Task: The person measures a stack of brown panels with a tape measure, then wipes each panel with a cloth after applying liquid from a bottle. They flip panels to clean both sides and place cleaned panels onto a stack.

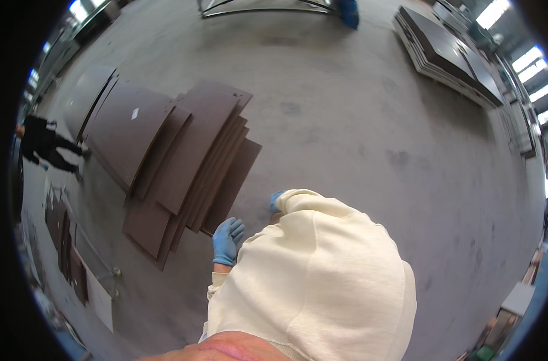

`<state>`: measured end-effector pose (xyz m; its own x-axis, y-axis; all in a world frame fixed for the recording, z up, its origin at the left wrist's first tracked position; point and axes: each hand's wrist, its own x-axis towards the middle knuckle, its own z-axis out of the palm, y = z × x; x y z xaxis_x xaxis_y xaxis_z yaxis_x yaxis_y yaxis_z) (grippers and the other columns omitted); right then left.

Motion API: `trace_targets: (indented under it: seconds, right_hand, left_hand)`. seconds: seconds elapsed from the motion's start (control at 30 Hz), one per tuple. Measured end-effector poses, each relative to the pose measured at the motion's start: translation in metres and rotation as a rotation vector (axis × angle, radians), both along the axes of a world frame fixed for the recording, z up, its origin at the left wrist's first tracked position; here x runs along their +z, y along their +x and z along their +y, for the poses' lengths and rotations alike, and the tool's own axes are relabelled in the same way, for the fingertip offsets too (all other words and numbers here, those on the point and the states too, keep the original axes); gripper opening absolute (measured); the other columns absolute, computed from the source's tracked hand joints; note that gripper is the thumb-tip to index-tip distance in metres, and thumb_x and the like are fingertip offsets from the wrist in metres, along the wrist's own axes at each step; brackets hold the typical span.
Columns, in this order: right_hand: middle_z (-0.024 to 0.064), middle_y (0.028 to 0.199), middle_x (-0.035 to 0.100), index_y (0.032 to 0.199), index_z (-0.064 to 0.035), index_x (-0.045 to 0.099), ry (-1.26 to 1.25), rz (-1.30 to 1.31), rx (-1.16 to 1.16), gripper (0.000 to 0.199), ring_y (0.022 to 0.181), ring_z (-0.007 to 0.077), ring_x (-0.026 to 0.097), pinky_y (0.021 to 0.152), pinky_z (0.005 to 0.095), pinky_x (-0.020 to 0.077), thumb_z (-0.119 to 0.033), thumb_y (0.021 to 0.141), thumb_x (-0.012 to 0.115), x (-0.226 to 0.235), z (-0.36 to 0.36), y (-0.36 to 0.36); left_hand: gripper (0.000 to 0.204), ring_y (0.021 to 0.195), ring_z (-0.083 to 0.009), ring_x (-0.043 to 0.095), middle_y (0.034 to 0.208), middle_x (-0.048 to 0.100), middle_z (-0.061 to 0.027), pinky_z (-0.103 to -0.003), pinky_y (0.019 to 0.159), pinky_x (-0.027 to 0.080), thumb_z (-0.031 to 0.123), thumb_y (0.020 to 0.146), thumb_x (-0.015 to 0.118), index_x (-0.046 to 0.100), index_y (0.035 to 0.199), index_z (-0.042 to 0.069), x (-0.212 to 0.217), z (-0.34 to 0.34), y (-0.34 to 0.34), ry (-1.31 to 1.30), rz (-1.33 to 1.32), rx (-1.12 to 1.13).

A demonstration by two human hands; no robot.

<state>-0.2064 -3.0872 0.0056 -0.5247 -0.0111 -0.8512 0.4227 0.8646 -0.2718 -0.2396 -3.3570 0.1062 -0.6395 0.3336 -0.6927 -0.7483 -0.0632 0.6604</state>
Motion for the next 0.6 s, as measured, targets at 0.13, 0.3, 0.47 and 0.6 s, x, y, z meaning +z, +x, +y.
trace_targets:
  seconds: [0.13,0.3,0.47,0.6]
  right_hand:
    - [0.0166,0.136,0.068,0.132,-0.0108,0.072,-0.011,0.025,0.018,0.05,0.131,0.0342,0.061,0.109,0.0476,0.0474,-0.04,0.092,0.062,-0.008,-0.001,0.012]
    - [0.0167,0.14,0.066,0.133,-0.0102,0.071,-0.059,-0.01,-0.203,0.049,0.13,0.0352,0.062,0.108,0.0474,0.0474,-0.038,0.093,0.06,-0.019,0.028,0.036]
    - [0.0173,0.143,0.063,0.135,-0.0086,0.069,0.05,-0.063,-0.207,0.051,0.134,0.0345,0.06,0.11,0.0469,0.0463,-0.038,0.095,0.059,-0.018,0.076,0.065]
    - [0.0158,0.144,0.063,0.137,-0.0101,0.068,0.108,-0.144,-0.231,0.051,0.135,0.0333,0.059,0.11,0.0464,0.0464,-0.039,0.096,0.057,-0.041,0.088,0.079]
  left_hand:
    - [0.038,0.097,-0.0254,0.074,0.117,0.073,-0.0187,-0.033,0.082,0.061,0.023,0.102,0.066,0.063,0.13,-0.003,-0.002,0.03,0.011,0.043,-0.003,-0.229]
    - [0.037,0.095,-0.023,0.074,0.115,0.073,-0.0165,-0.033,0.081,0.062,0.022,0.103,0.066,0.063,0.13,-0.001,0.004,0.062,0.001,-0.038,0.045,-0.351]
    - [0.036,0.097,-0.024,0.074,0.116,0.073,-0.0171,-0.035,0.079,0.062,0.022,0.102,0.066,0.063,0.129,-0.001,0.003,0.083,0.001,0.0,0.028,-0.38]
    - [0.037,0.097,-0.0248,0.074,0.116,0.073,-0.0174,-0.035,0.08,0.062,0.023,0.102,0.066,0.063,0.129,-0.001,-0.001,0.084,0.005,0.002,-0.008,-0.354]
